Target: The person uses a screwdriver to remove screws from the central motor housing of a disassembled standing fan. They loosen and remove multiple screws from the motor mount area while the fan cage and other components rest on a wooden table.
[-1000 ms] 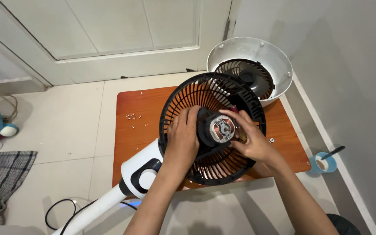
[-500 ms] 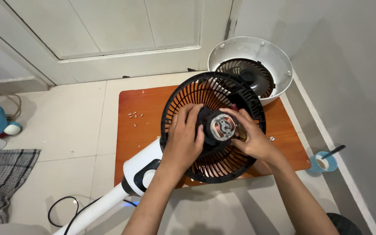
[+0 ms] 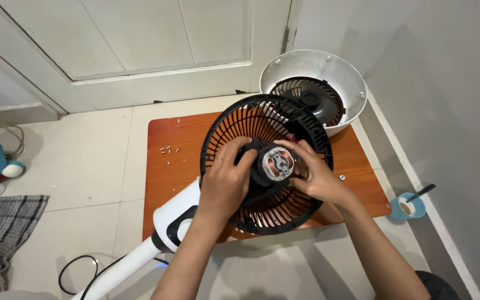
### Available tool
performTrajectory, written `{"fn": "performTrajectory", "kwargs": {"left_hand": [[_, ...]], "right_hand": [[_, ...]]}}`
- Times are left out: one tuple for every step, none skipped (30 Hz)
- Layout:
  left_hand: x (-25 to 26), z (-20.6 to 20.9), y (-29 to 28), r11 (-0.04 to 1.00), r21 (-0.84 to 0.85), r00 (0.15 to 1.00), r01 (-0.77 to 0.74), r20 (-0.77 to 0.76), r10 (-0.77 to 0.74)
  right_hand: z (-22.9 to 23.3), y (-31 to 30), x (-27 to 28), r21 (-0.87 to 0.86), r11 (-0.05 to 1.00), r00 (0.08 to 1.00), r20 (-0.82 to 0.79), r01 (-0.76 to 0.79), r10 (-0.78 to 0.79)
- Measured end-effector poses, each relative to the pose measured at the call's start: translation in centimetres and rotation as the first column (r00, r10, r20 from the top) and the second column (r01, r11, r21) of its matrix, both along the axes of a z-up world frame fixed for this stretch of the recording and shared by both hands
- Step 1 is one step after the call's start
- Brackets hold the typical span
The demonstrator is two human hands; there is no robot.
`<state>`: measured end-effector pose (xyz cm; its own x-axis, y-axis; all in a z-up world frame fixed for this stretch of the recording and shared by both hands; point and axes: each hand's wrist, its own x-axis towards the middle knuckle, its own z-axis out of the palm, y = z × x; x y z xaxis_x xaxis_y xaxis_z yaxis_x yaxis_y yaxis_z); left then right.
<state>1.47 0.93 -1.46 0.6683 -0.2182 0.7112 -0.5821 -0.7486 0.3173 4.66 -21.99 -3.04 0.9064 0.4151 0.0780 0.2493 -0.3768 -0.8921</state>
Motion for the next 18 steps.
{"fn": "performTrajectory", "kwargs": {"left_hand": [[-0.04,0.02,0.23,1.000,0.029,1.000,-0.012,0.002,0.012],[-0.05,0.02,0.40,0.998,0.058,1.000,-0.024,0.005,0.024],[-0.01,0.03,0.55,0.996,0.082,0.999,-0.033,0.036,0.030],[0.02,0.01,0.67,0.994,0.105,0.997,-0.043,0.068,0.036],[-0.01,-0.08,0.59,0.991,0.124,0.994,-0.054,0.098,0.042],[0.09,-0.15,0.47,0.990,0.128,0.993,-0.055,0.108,0.041],[0.34,-0.10,0.50,0.989,0.136,0.992,-0.057,0.118,0.041],[0.52,-0.04,0.53,0.988,0.144,0.991,-0.058,0.128,0.040],[0.54,-0.05,0.52,0.987,0.144,0.990,-0.070,0.133,0.051],[0.54,-0.06,0.49,0.986,0.145,0.988,-0.082,0.138,0.062],[0.64,-0.01,0.45,0.985,0.146,0.987,-0.092,0.145,0.071],[0.70,0.05,0.45,0.987,0.136,0.986,-0.085,0.156,0.064],[0.62,0.10,0.51,0.989,0.127,0.984,-0.081,0.166,0.059],[0.52,0.14,0.55,0.990,0.117,0.983,-0.076,0.175,0.055],[0.49,0.19,0.56,0.992,0.109,0.986,-0.057,0.160,0.039],[0.46,0.26,0.56,0.994,0.101,0.989,-0.038,0.146,0.022],[0.45,0.37,0.60,0.996,0.093,0.991,-0.017,0.133,0.005],[0.45,0.49,0.65,0.998,0.069,0.994,0.003,0.106,-0.010]], "right_hand": [[0.00,-0.03,0.03,0.020,1.000,1.000,0.009,-0.012,0.011],[-0.02,-0.01,0.08,0.039,0.999,1.000,0.018,-0.023,0.023],[-0.04,0.02,0.14,0.060,0.998,0.999,0.029,-0.034,0.033],[-0.07,0.05,0.16,0.048,0.998,0.999,0.035,-0.031,0.029],[-0.09,-0.02,0.12,0.032,0.999,0.999,0.041,-0.028,0.027],[-0.08,-0.11,0.09,0.016,1.000,0.999,0.046,-0.025,0.025],[-0.04,-0.03,0.17,0.006,1.000,0.999,0.038,-0.019,0.019],[0.02,0.05,0.26,-0.003,1.000,0.999,0.029,-0.013,0.014],[0.01,0.11,0.26,-0.013,1.000,1.000,0.020,-0.007,0.008],[0.00,0.11,0.20,-0.018,1.000,1.000,0.016,-0.004,0.004],[0.04,0.08,0.20,-0.023,1.000,1.000,0.014,0.002,-0.001],[0.08,0.06,0.21,-0.028,1.000,1.000,0.012,0.007,-0.006],[0.08,0.11,0.17,0.015,1.000,1.000,0.005,-0.010,0.010],[0.05,0.20,0.16,0.058,0.998,1.000,-0.002,-0.027,0.027],[0.04,0.24,0.17,0.100,0.994,0.999,-0.007,-0.044,0.044],[0.06,0.20,0.13,0.083,0.996,0.999,0.001,-0.041,0.041],[0.11,0.18,0.10,0.066,0.997,0.999,0.008,-0.038,0.037],[0.16,0.17,0.07,0.049,0.998,0.999,0.016,-0.034,0.033]]}}
